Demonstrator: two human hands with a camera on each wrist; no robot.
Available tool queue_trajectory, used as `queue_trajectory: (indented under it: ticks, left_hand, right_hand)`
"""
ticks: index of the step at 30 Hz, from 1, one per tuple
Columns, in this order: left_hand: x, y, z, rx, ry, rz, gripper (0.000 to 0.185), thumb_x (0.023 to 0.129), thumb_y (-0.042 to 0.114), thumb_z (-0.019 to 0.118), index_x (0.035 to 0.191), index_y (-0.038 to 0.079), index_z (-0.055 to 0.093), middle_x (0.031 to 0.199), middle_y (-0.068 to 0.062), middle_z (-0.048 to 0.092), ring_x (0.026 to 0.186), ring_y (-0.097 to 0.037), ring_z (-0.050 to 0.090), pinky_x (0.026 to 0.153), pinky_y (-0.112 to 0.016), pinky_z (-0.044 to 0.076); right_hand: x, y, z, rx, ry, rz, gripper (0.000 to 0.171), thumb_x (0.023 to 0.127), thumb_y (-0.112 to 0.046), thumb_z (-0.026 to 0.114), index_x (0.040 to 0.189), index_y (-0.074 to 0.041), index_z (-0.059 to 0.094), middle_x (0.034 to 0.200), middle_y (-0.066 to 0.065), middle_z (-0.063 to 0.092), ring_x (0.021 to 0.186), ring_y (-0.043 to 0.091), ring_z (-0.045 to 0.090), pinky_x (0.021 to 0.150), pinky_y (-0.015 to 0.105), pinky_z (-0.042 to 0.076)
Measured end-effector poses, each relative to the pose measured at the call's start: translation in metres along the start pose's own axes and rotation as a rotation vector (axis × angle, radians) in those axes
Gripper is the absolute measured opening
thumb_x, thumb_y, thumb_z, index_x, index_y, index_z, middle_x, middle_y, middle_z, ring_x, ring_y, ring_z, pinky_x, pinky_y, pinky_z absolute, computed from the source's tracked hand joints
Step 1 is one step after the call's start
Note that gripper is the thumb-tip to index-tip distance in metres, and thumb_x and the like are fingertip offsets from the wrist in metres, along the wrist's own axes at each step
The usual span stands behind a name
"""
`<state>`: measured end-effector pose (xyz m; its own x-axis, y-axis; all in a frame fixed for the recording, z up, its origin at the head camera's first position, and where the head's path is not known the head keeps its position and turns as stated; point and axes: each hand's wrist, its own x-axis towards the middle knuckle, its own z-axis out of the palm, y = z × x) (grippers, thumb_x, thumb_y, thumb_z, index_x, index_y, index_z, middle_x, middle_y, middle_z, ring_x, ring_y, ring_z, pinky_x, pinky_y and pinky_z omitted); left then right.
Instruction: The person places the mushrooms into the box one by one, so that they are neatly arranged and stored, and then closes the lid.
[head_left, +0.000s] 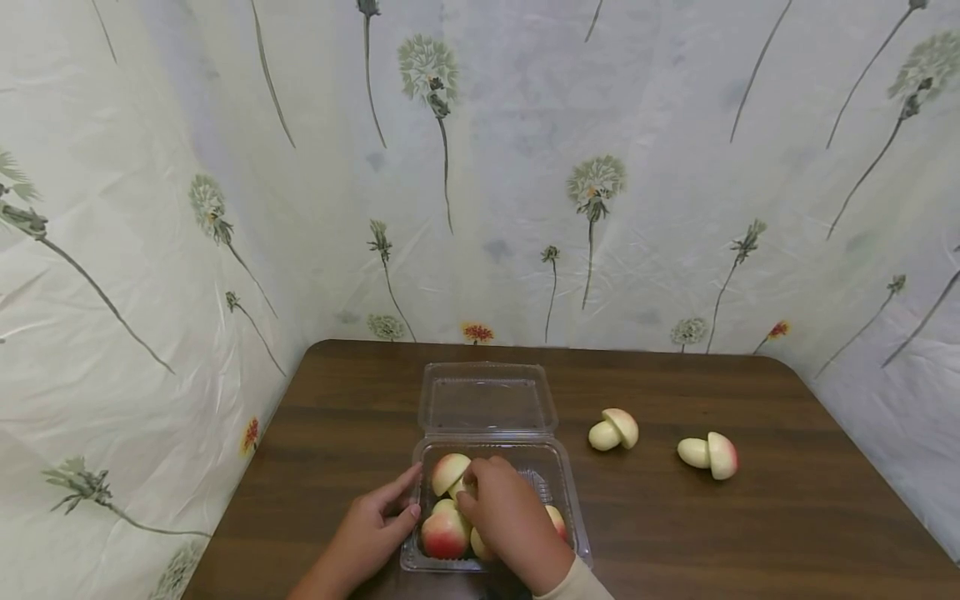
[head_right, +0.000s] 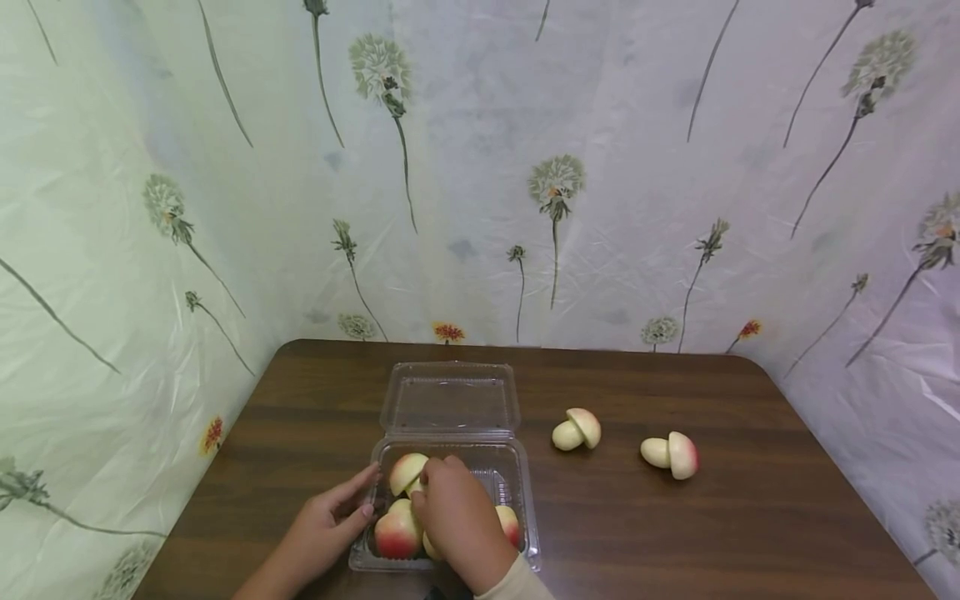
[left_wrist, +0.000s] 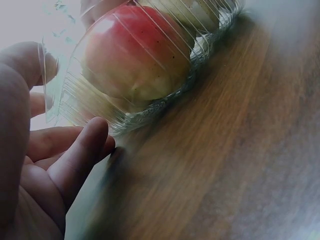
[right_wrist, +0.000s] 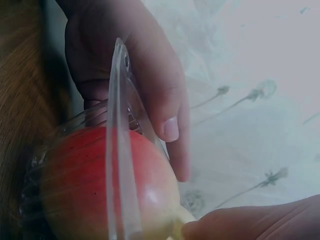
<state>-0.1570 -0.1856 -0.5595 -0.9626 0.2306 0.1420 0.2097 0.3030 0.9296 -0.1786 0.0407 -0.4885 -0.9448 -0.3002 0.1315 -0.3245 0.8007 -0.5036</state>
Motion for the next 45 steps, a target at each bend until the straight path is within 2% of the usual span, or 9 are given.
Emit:
queue_trajectory:
  ticks: [6,11,17,21,29,37,42,43,45]
  left_hand:
    - [-0.001,0.002,0.000,-0.012,-0.007,0.027,0.055,0.103,0.016,0.068,0.154,0.006,0.052,0.152,-0.019,0.056,0.114,-0.021,0.070,0.088,-0.019,0.057]
    - [0.000,0.001,0.000,-0.009,-0.003,0.021,0.055,0.103,0.014,0.068,0.154,0.005,0.051,0.152,-0.020,0.056,0.116,-0.022,0.069,0.088,-0.018,0.057]
    - [-0.001,0.000,0.000,0.005,0.006,-0.002,0.055,0.103,0.014,0.068,0.154,0.006,0.051,0.150,-0.019,0.058,0.117,-0.023,0.070,0.088,-0.018,0.057]
    - [0.000,0.000,0.000,0.008,0.014,-0.014,0.055,0.102,0.014,0.068,0.154,0.007,0.052,0.150,-0.018,0.059,0.117,-0.024,0.070,0.089,-0.018,0.056]
    - [0.000,-0.002,0.000,0.004,0.011,-0.013,0.055,0.102,0.014,0.068,0.154,0.007,0.052,0.149,-0.019,0.060,0.116,-0.026,0.071,0.089,-0.018,0.057]
    - [0.000,-0.002,0.001,-0.001,0.006,-0.020,0.055,0.102,0.015,0.068,0.155,0.007,0.051,0.148,-0.019,0.061,0.116,-0.024,0.070,0.088,-0.019,0.057]
    - [0.000,0.000,0.002,0.003,0.011,-0.023,0.056,0.102,0.013,0.069,0.154,0.007,0.052,0.147,-0.018,0.062,0.111,-0.021,0.072,0.085,-0.021,0.058]
    - [0.000,0.001,0.002,0.004,0.014,-0.023,0.056,0.101,0.013,0.069,0.154,0.007,0.052,0.147,-0.017,0.062,0.111,-0.021,0.072,0.084,-0.021,0.058]
    - [0.000,0.001,0.002,0.007,0.020,-0.021,0.055,0.101,0.012,0.069,0.154,0.008,0.053,0.146,-0.017,0.063,0.110,-0.020,0.072,0.083,-0.021,0.058]
  right_hand:
    - [-0.003,0.004,-0.010,0.113,0.023,0.060,0.015,0.091,-0.025,0.073,0.101,-0.013,0.073,0.095,-0.001,0.066,0.082,0.012,0.061,0.070,0.036,0.054]
    - [-0.005,0.012,-0.026,0.220,0.124,0.079,0.009,0.093,-0.021,0.076,0.099,-0.017,0.073,0.095,-0.005,0.066,0.088,0.010,0.063,0.075,0.030,0.056]
    - [-0.008,0.024,-0.046,0.330,0.231,0.134,0.010,0.093,-0.018,0.078,0.101,-0.017,0.073,0.097,-0.006,0.067,0.089,0.008,0.065,0.079,0.026,0.058]
    - [-0.010,0.035,-0.054,0.348,0.270,0.164,0.012,0.093,-0.017,0.078,0.105,-0.014,0.073,0.100,-0.003,0.068,0.091,0.010,0.066,0.082,0.028,0.059]
    - [-0.012,0.058,-0.056,0.340,0.320,0.174,0.016,0.093,-0.016,0.078,0.107,-0.014,0.073,0.101,0.000,0.069,0.093,0.013,0.068,0.085,0.031,0.060]
    - [-0.014,0.085,-0.057,0.310,0.432,0.187,0.021,0.093,-0.011,0.078,0.112,-0.006,0.071,0.107,0.006,0.070,0.096,0.019,0.070,0.085,0.033,0.061]
    - [-0.015,0.104,-0.057,0.280,0.509,0.224,0.029,0.092,-0.011,0.080,0.116,-0.001,0.069,0.113,0.013,0.064,0.105,0.026,0.068,0.090,0.043,0.061]
    - [-0.015,0.108,-0.058,0.273,0.519,0.231,0.030,0.092,-0.011,0.080,0.118,-0.001,0.069,0.115,0.013,0.063,0.107,0.027,0.066,0.091,0.043,0.060]
    - [-0.015,0.113,-0.060,0.278,0.533,0.241,0.034,0.092,-0.012,0.080,0.121,0.000,0.068,0.118,0.014,0.062,0.111,0.027,0.062,0.093,0.035,0.059]
